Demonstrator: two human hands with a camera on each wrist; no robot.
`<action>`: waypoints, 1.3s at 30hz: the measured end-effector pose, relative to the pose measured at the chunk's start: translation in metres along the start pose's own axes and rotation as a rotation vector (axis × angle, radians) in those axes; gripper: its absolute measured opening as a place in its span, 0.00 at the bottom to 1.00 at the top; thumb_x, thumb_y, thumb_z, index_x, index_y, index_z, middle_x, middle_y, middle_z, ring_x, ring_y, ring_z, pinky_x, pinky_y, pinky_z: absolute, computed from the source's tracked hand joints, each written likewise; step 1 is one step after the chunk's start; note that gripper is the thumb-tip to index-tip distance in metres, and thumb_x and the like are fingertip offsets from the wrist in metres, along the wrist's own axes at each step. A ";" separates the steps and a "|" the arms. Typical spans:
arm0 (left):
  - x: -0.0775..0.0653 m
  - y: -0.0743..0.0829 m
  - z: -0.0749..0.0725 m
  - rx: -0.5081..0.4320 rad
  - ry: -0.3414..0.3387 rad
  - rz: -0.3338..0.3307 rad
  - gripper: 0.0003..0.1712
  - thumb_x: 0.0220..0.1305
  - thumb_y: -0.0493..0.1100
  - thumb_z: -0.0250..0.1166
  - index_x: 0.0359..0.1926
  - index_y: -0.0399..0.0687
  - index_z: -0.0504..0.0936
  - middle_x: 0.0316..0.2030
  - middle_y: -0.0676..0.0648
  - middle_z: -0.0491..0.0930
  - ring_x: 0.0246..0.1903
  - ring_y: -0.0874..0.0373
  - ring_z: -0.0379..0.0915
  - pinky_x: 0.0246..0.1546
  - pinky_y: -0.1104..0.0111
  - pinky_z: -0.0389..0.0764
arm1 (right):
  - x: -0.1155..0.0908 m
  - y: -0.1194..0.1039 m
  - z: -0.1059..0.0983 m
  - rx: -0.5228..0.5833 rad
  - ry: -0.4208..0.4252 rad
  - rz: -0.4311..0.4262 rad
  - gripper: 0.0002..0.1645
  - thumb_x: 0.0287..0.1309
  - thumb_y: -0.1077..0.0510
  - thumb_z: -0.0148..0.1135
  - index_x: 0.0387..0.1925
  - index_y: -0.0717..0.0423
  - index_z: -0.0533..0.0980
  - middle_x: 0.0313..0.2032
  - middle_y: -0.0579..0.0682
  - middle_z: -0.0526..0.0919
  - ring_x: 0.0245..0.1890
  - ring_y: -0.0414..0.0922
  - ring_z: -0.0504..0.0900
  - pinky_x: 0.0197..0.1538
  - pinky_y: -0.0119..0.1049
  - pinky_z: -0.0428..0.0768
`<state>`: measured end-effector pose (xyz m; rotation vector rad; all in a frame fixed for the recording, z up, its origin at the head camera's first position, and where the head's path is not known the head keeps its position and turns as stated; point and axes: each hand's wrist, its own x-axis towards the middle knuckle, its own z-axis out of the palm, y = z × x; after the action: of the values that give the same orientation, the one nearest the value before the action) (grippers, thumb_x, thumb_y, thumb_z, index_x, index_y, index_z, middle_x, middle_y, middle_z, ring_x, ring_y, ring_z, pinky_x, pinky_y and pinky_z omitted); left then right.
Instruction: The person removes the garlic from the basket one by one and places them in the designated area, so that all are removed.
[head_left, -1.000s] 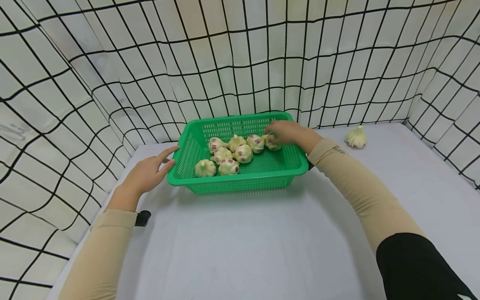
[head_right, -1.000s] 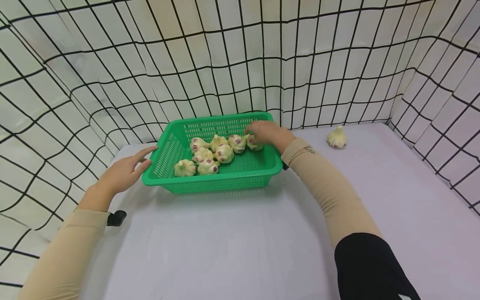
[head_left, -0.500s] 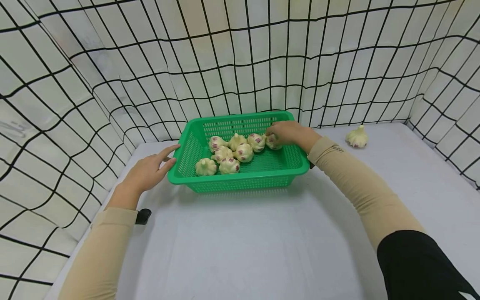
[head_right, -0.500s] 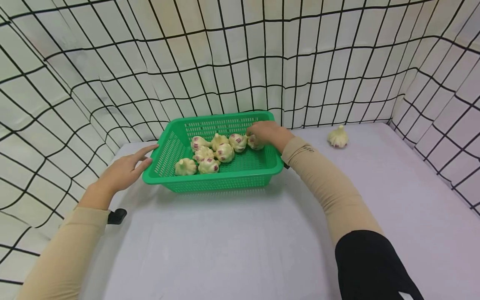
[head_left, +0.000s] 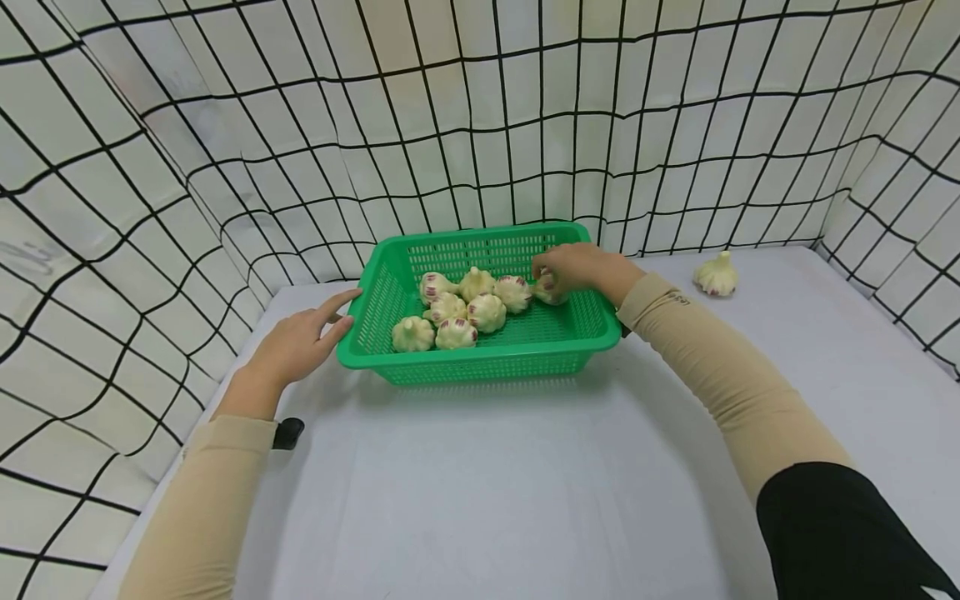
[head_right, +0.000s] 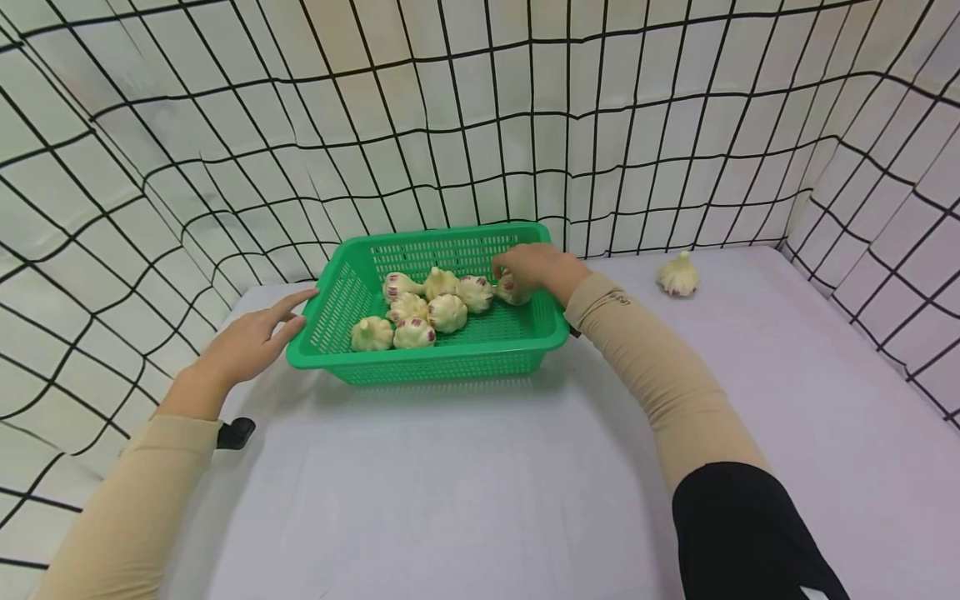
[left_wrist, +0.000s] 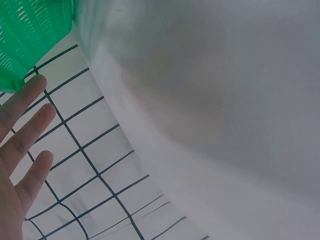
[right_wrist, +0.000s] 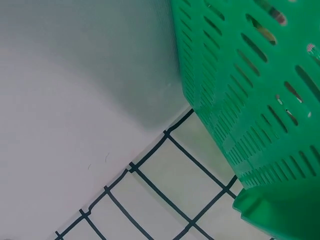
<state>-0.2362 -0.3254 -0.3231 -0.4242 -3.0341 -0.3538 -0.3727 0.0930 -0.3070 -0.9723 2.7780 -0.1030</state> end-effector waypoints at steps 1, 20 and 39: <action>0.000 0.000 0.000 0.001 -0.001 -0.001 0.36 0.82 0.64 0.38 0.81 0.55 0.53 0.62 0.30 0.76 0.59 0.27 0.71 0.55 0.34 0.71 | 0.000 0.000 0.000 -0.004 0.001 0.002 0.23 0.63 0.57 0.73 0.58 0.51 0.78 0.55 0.53 0.81 0.51 0.52 0.79 0.51 0.50 0.79; 0.001 0.003 0.001 0.002 0.004 0.004 0.36 0.82 0.64 0.38 0.81 0.55 0.53 0.62 0.30 0.76 0.58 0.26 0.72 0.56 0.34 0.71 | -0.002 0.005 0.000 0.005 0.027 -0.021 0.16 0.68 0.55 0.68 0.55 0.51 0.78 0.54 0.54 0.77 0.49 0.52 0.78 0.48 0.48 0.79; 0.004 0.001 -0.001 0.013 0.005 0.011 0.36 0.81 0.64 0.40 0.80 0.54 0.55 0.61 0.31 0.78 0.59 0.27 0.72 0.55 0.34 0.71 | -0.024 0.008 -0.012 0.189 0.156 -0.108 0.20 0.65 0.58 0.71 0.56 0.58 0.78 0.52 0.56 0.77 0.50 0.53 0.75 0.53 0.50 0.76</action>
<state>-0.2396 -0.3235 -0.3217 -0.4384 -3.0265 -0.3343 -0.3615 0.1140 -0.2926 -1.1067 2.7876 -0.4672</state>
